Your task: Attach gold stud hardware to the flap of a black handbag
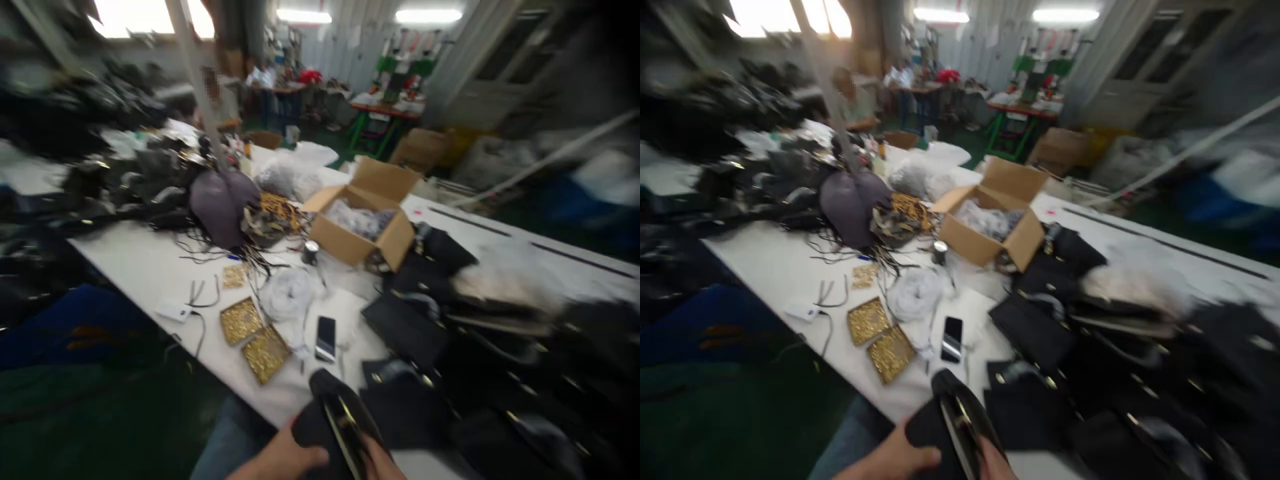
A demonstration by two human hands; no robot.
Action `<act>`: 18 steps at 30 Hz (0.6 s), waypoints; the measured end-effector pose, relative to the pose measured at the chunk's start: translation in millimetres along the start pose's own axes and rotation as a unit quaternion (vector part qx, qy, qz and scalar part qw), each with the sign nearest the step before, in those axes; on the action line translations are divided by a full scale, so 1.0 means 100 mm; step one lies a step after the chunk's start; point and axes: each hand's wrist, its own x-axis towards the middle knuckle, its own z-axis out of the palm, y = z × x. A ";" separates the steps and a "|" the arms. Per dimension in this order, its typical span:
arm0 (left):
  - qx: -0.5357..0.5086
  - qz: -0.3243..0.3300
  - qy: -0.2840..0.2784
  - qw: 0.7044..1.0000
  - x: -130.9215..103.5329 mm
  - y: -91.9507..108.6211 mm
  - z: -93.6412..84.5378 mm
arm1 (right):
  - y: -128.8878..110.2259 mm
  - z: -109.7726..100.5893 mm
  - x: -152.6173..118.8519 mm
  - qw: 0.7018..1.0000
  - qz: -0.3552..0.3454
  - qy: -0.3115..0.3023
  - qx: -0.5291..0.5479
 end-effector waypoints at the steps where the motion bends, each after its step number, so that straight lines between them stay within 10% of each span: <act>1: 0.019 -0.029 -0.006 0.999 0.07 -0.20 -0.02 | 0.21 0.08 -0.19 0.999 0.023 -0.018 0.015; 7: 0.257 -0.068 0.075 0.961 0.49 -0.89 -0.48 | 0.81 0.63 -0.34 0.994 0.008 -0.041 0.096; 18: 0.390 -0.052 -0.019 0.919 1.43 -0.87 -0.95 | 1.07 1.07 -0.16 0.993 0.022 0.066 0.090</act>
